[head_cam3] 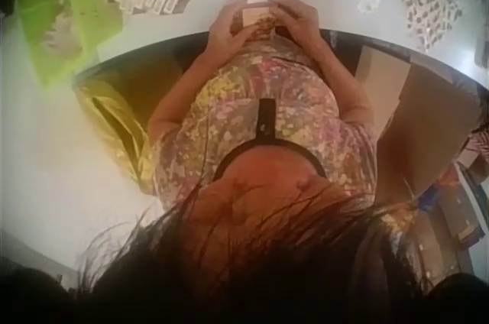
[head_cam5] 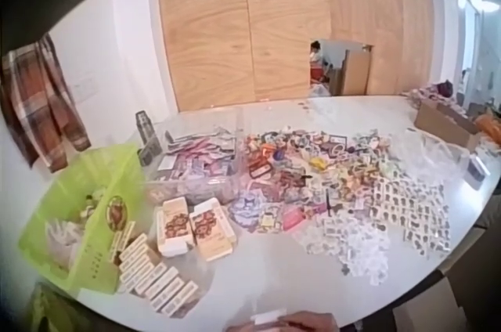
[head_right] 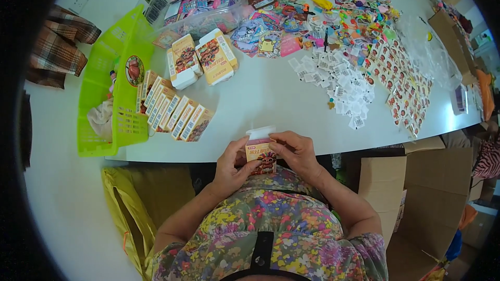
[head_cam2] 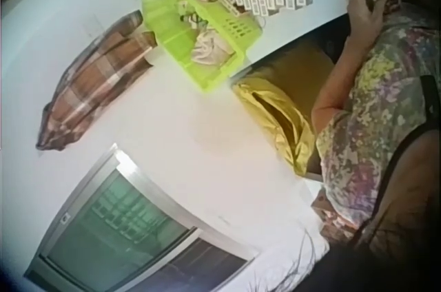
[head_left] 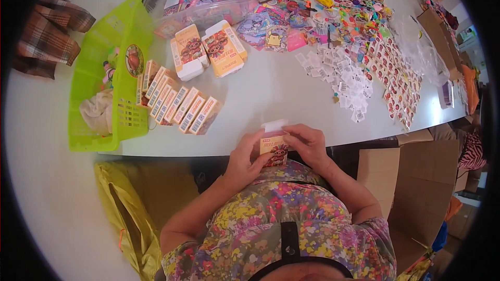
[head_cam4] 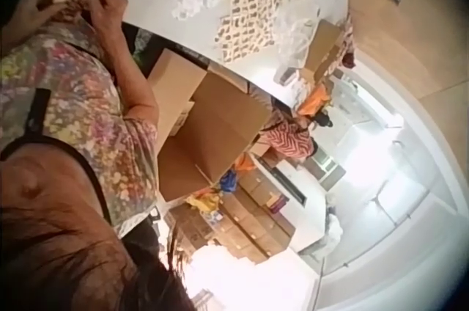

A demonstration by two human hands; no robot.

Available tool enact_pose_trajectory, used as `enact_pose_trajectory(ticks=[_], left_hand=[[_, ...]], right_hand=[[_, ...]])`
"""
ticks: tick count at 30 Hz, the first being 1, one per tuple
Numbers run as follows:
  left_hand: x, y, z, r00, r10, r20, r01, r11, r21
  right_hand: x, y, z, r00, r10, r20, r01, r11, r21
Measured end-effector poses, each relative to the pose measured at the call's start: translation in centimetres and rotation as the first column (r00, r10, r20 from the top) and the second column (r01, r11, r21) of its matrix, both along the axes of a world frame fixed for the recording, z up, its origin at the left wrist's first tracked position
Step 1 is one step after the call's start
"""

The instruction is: Packaging small toy charms and stickers into small plastic bags.

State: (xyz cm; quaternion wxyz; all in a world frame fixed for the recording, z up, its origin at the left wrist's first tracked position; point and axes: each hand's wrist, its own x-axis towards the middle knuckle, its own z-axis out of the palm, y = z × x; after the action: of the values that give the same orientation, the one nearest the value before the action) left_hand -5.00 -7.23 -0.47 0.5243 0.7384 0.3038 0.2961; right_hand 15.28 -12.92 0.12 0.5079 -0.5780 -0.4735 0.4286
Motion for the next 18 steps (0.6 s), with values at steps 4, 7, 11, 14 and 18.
enact_pose_trajectory(ticks=[4, 7, 11, 14, 18], left_hand=[[-0.3, 0.0, -0.1, 1.000, -0.021, 0.000, 0.021, 0.997, 0.080], [-0.4, 0.0, -0.2, 0.999, -0.010, 0.040, 0.009, 1.000, 0.009], [-0.1, -0.3, 0.2, 0.997, 0.033, 0.069, -0.030, 0.999, -0.033], [0.1, 0.0, 0.6, 0.999, 0.034, 0.015, -0.032, 0.992, -0.124], [0.4, 1.6, 1.1, 0.986, 0.102, -0.135, -0.042, 0.921, 0.387]], right_hand=[[0.2, 0.5, 0.0, 0.997, 0.056, -0.058, -0.060, 0.996, -0.071], [0.1, 0.7, 0.6, 0.977, 0.046, -0.207, -0.077, 0.987, -0.144], [0.3, 0.5, 0.0, 0.986, 0.062, -0.155, -0.080, 0.990, -0.114], [0.3, 0.5, -0.1, 0.993, 0.071, -0.091, -0.074, 0.997, -0.034], [0.6, 1.0, -0.5, 0.976, 0.034, 0.213, -0.088, 0.965, 0.248]])
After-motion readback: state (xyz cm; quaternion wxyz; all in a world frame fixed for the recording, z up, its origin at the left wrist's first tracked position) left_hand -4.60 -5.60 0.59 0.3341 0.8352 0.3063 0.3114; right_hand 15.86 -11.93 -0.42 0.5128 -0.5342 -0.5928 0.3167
